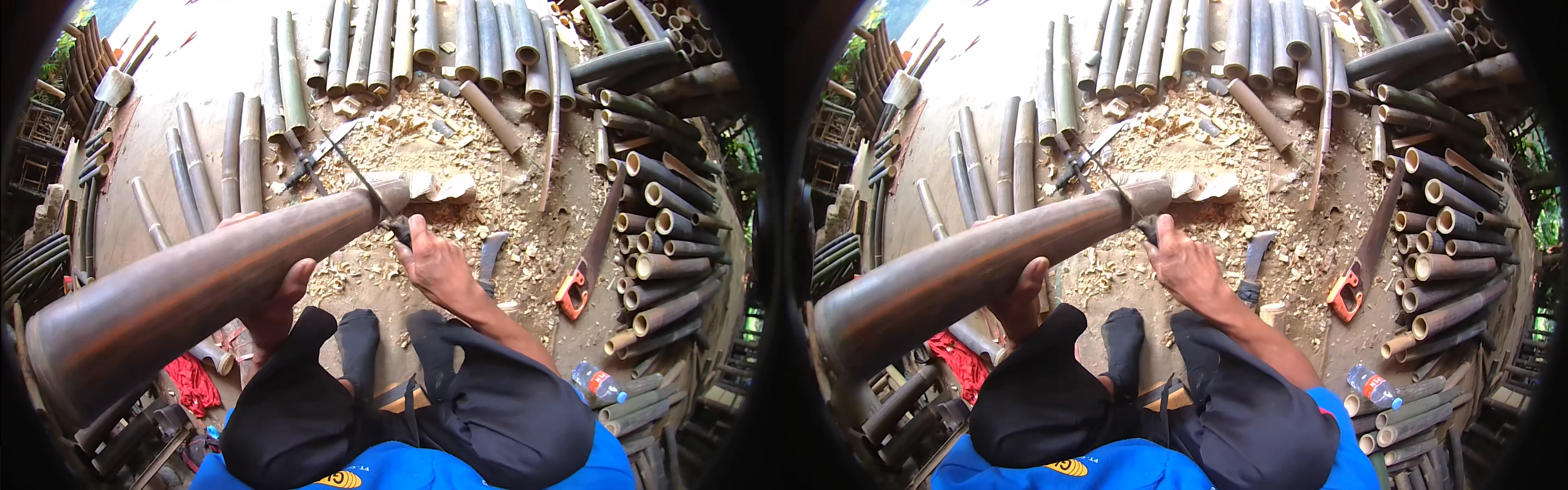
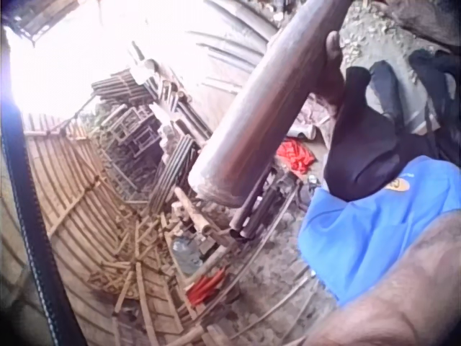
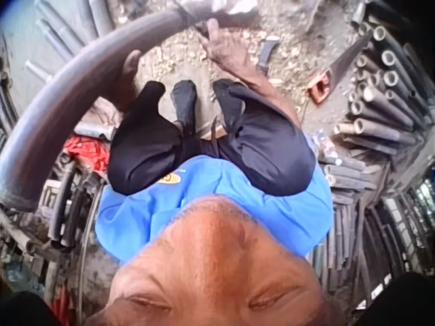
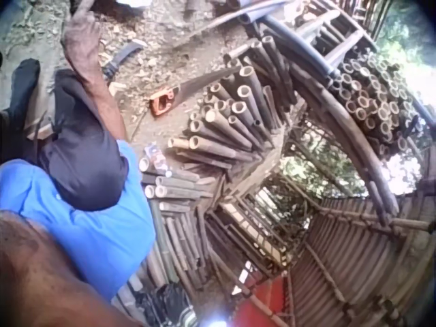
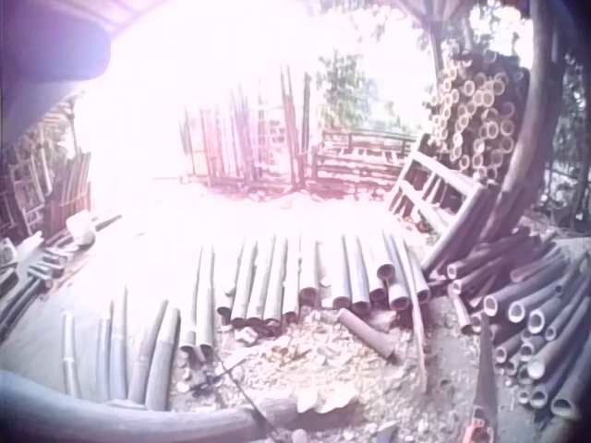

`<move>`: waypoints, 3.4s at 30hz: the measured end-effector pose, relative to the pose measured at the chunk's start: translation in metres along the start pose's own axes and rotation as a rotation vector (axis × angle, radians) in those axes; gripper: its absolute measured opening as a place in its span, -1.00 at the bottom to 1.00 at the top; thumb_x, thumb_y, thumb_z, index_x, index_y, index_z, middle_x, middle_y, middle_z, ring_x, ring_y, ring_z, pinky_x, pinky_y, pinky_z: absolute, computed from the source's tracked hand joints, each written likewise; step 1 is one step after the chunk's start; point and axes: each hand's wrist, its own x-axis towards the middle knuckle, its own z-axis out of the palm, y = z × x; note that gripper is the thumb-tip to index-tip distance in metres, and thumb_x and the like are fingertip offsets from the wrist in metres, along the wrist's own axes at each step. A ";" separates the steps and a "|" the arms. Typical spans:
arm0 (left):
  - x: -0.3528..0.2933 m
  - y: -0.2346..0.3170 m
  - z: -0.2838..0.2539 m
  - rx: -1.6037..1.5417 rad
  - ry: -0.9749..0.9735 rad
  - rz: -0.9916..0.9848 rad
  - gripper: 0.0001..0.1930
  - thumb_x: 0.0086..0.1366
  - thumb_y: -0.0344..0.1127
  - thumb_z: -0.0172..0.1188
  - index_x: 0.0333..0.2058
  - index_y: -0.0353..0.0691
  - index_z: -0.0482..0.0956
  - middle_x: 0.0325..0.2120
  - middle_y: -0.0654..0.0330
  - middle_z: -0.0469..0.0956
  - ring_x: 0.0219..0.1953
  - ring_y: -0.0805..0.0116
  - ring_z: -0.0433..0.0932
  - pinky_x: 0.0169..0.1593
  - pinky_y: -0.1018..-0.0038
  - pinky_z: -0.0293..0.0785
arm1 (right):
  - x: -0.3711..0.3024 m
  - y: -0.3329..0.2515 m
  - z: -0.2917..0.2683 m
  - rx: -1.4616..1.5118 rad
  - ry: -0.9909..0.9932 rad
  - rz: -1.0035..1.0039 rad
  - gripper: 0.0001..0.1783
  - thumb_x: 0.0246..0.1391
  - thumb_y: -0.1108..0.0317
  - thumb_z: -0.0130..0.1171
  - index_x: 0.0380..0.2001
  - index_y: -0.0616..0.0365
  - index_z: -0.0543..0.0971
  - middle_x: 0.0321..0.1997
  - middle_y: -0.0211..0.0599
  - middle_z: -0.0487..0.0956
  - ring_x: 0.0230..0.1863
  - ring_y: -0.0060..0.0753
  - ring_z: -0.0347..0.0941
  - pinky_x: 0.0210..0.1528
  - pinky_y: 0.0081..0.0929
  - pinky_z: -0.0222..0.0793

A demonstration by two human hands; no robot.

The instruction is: The person cuts and carves bamboo poles using a saw and knives, creating notches and shaping the wood while sitting on the ground.

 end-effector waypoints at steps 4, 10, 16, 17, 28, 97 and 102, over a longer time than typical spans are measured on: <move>-0.003 -0.007 0.003 0.002 0.021 0.005 -0.05 0.03 -0.28 0.59 0.34 -0.33 0.24 0.17 0.08 0.39 0.24 0.19 0.39 0.36 0.19 0.31 | 0.001 -0.019 -0.015 0.023 -0.140 0.119 -0.59 0.41 0.20 0.15 0.11 0.25 0.33 -0.37 0.29 0.62 -0.35 0.44 0.60 -0.35 0.22 0.47; 0.004 0.016 -0.007 0.133 0.019 -0.045 -0.06 0.01 -0.31 0.57 0.34 -0.34 0.27 0.16 0.07 0.42 0.21 0.18 0.43 0.35 0.19 0.34 | 0.010 -0.018 0.002 -0.101 -0.185 0.091 -0.60 0.42 0.16 0.13 0.03 0.25 0.30 -0.26 0.33 0.61 -0.32 0.36 0.67 -0.34 0.18 0.59; -0.004 -0.003 0.004 0.024 0.027 -0.095 -0.05 0.02 -0.36 0.57 0.37 -0.36 0.26 0.19 0.06 0.43 0.25 0.16 0.43 0.36 0.15 0.37 | 0.010 -0.036 -0.025 -0.037 -0.016 0.000 -0.63 0.42 0.15 0.13 -0.01 0.20 0.31 -0.36 0.23 0.63 -0.38 0.37 0.63 -0.41 0.11 0.54; -0.005 -0.001 0.001 0.034 0.038 -0.093 -0.05 0.02 -0.36 0.57 0.37 -0.36 0.26 0.20 0.06 0.42 0.25 0.16 0.43 0.36 0.15 0.37 | 0.005 -0.048 -0.031 0.046 0.039 -0.046 -0.63 0.42 0.15 0.12 -0.01 0.21 0.31 -0.32 0.24 0.64 -0.38 0.35 0.64 -0.42 0.08 0.55; -0.006 -0.006 -0.009 0.093 0.016 -0.059 -0.05 0.01 -0.45 0.56 0.38 -0.37 0.26 0.22 -0.01 0.45 0.28 0.11 0.45 0.40 0.11 0.36 | 0.001 -0.048 -0.013 -0.030 0.077 -0.155 -0.61 0.39 0.23 0.16 -0.02 0.31 0.29 -0.37 0.25 0.59 -0.47 0.30 0.63 -0.47 0.10 0.58; -0.045 -0.109 -0.021 0.756 -0.523 -0.644 -0.22 -0.21 -0.13 0.55 0.04 -0.26 0.49 -0.21 -0.18 0.68 -0.09 -0.19 0.69 0.03 0.04 0.56 | 0.106 0.173 -0.058 -0.127 -0.100 0.552 -0.65 0.28 0.10 -0.06 -0.28 0.18 0.51 -0.54 -0.43 0.42 -0.64 -0.54 0.23 -0.71 -0.38 0.23; -0.048 -0.125 -0.018 0.706 -0.579 -0.599 -0.10 -0.21 -0.12 0.56 0.16 -0.30 0.43 -0.16 -0.24 0.66 -0.05 -0.21 0.68 0.06 0.04 0.58 | 0.103 0.222 -0.066 -0.782 0.147 0.337 -0.42 0.30 -0.06 0.12 0.10 0.25 0.46 -0.03 0.14 0.54 -0.08 -0.07 0.54 0.01 0.09 0.52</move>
